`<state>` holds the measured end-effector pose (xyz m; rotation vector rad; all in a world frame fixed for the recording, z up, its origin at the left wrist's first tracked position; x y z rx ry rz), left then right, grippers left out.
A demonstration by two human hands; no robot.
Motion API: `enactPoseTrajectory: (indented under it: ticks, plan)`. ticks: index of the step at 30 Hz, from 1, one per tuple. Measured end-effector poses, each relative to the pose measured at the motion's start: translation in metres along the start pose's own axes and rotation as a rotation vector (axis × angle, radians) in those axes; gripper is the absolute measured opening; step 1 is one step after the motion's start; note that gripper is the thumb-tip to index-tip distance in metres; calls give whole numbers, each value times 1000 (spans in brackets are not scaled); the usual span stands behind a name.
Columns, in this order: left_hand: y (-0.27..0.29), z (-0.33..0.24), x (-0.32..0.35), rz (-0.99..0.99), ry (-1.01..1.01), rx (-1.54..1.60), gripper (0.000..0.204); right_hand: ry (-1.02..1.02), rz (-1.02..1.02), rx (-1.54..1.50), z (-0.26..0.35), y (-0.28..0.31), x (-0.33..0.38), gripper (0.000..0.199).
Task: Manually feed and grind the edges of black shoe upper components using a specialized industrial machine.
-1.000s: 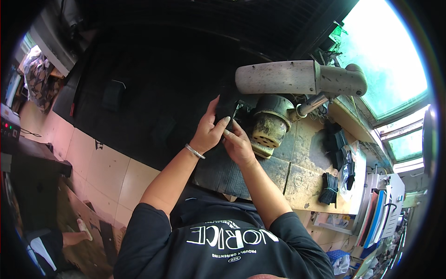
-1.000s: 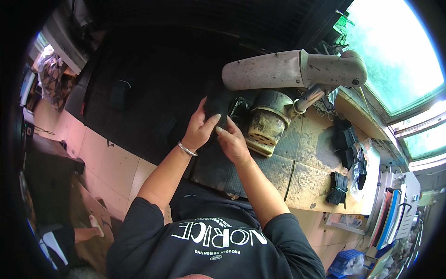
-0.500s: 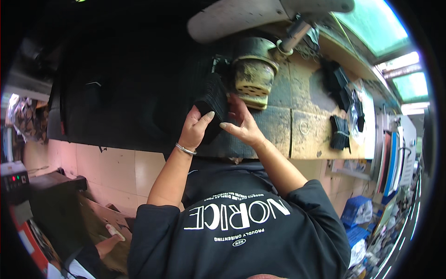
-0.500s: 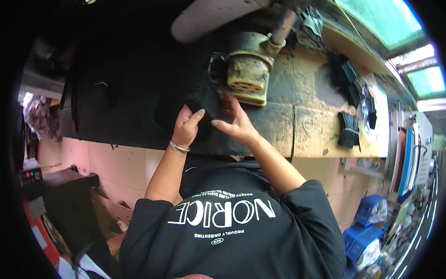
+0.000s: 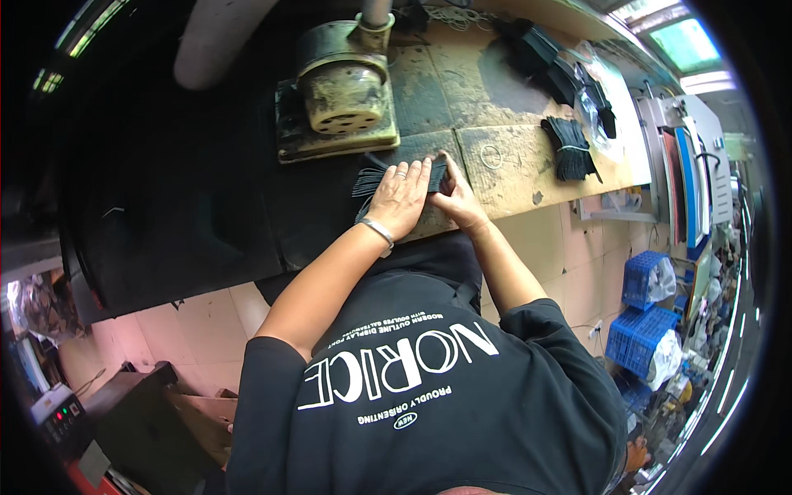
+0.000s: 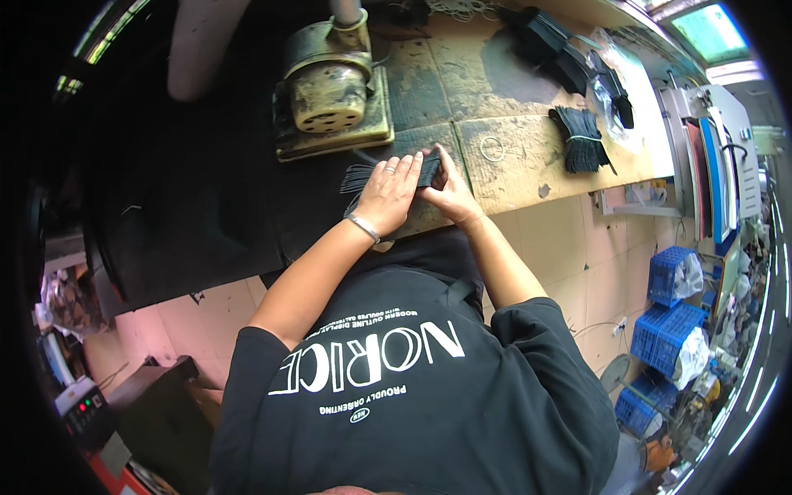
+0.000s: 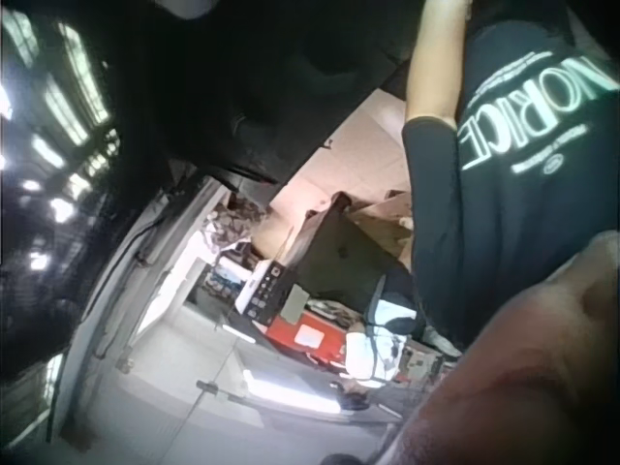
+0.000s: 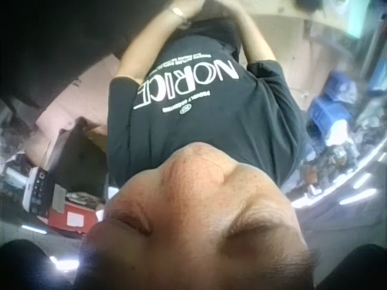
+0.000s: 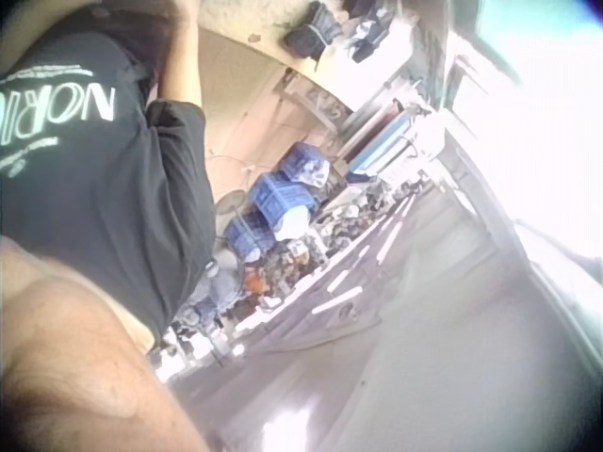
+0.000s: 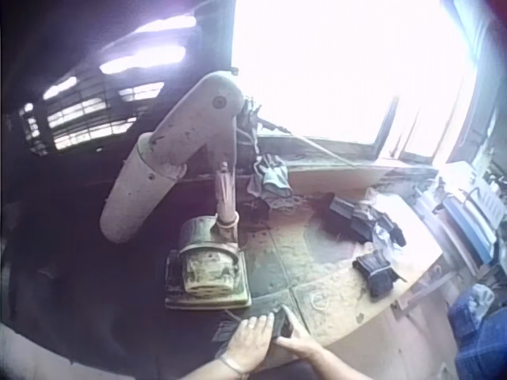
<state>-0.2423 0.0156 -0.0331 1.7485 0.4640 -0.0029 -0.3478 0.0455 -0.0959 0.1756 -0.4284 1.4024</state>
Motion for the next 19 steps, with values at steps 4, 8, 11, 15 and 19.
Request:
enactPoseTrajectory:
  ticks: [4,8,11,15,19]
  plan:
    - [-31,-11,-14,215,10,-315,55,415,-160,842,45,17,17,99]
    - [-29,-14,-18,252,-8,-461,50,365,-30,1082,56,-6,6,84]
    - [-24,-8,-21,264,1,-458,44,347,-5,1208,53,-12,-8,73]
    - [7,13,-11,266,30,-517,37,419,15,1266,59,-16,-6,68]
    - [47,27,1,424,157,-381,55,455,43,1237,58,-15,-10,68]
Point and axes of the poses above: each hand's wrist, its own x-axis away from the middle knuckle, its own y-axis out of the back of the hand, z = x × y, the point moved 8 cm from there along -x, towards the middle knuckle, and after that the axes turned 13 degrees about -y, right-handed, at the moved point
